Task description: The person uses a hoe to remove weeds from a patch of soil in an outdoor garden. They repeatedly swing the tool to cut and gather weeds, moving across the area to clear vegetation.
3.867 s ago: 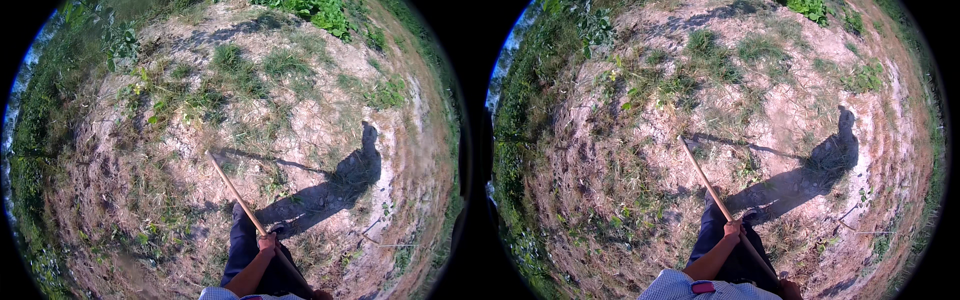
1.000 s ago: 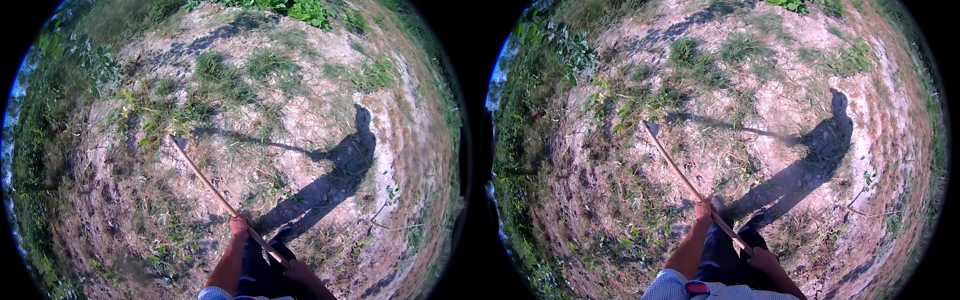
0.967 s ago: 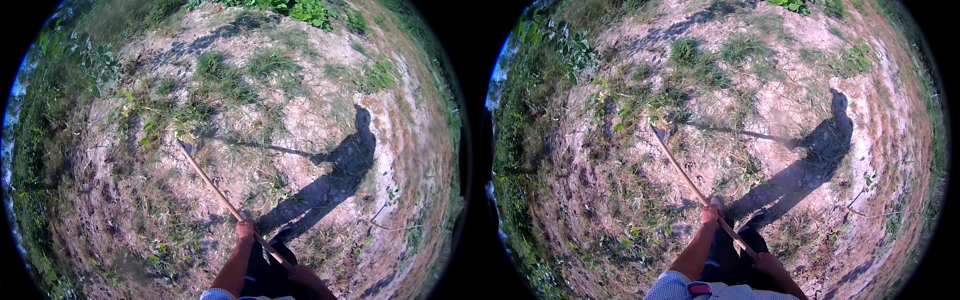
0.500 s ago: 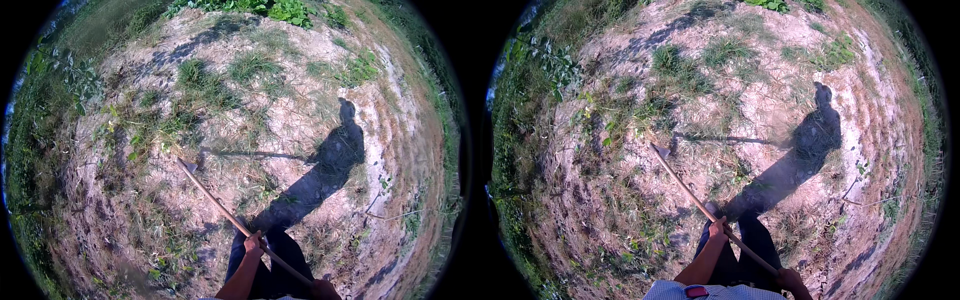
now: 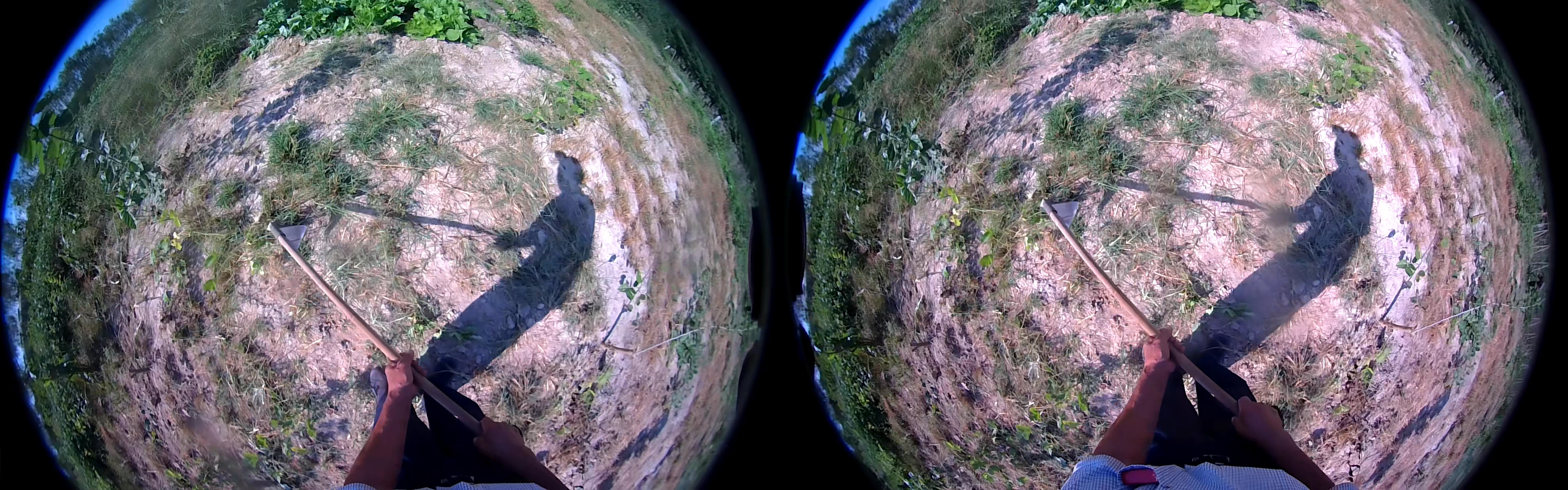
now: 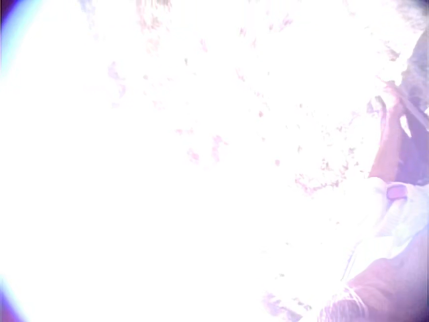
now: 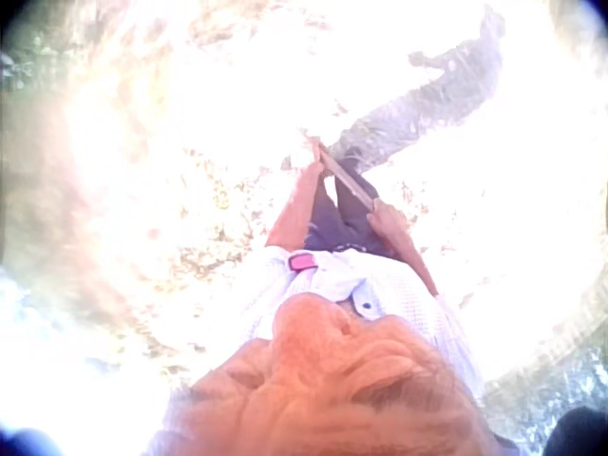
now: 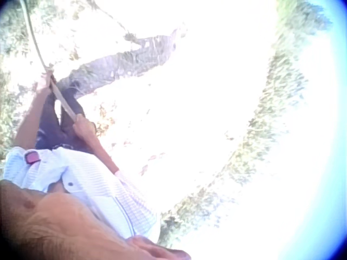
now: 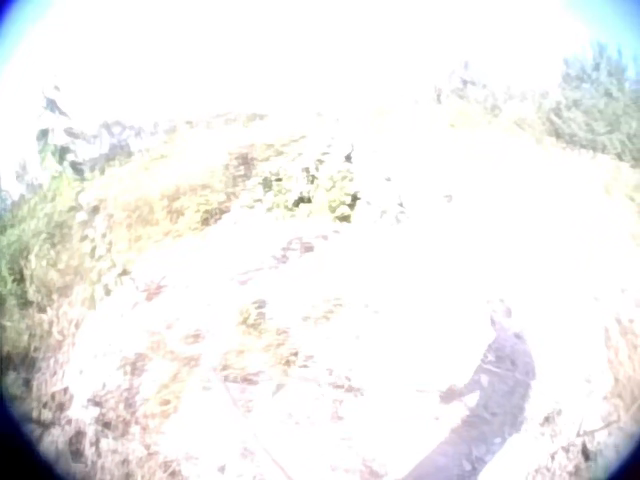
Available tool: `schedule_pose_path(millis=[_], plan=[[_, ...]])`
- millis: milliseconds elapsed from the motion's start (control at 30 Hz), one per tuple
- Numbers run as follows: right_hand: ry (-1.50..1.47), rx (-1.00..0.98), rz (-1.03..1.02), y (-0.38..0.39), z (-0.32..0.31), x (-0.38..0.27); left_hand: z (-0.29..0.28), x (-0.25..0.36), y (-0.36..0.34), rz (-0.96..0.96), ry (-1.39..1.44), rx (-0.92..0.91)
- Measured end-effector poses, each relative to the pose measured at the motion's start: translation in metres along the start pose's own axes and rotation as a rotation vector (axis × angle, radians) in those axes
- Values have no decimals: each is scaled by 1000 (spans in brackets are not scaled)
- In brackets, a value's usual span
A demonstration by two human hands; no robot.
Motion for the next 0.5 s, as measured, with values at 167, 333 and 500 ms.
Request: schedule_pose_path(millis=[167, 333, 500], plan=[[26, -334, 228, 46, 31, 126, 60, -118, 73, -397, -236, -128], [12, -208, 194, 109, 2, 162, 64, -160, 57, -466, -318, -30], [9, -165, 287, 112, -41, 150, 67, -160, 32, -491, -228, 58]])
Point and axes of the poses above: each hand's wrist, its own y-axis away from the middle knuckle, its own z-axis out of the palm, x = y × z, the point moved 5 cm from there along -y, towards the middle knuckle, and after that the axes turned 2 degrees about z, right-handed, at the moved point
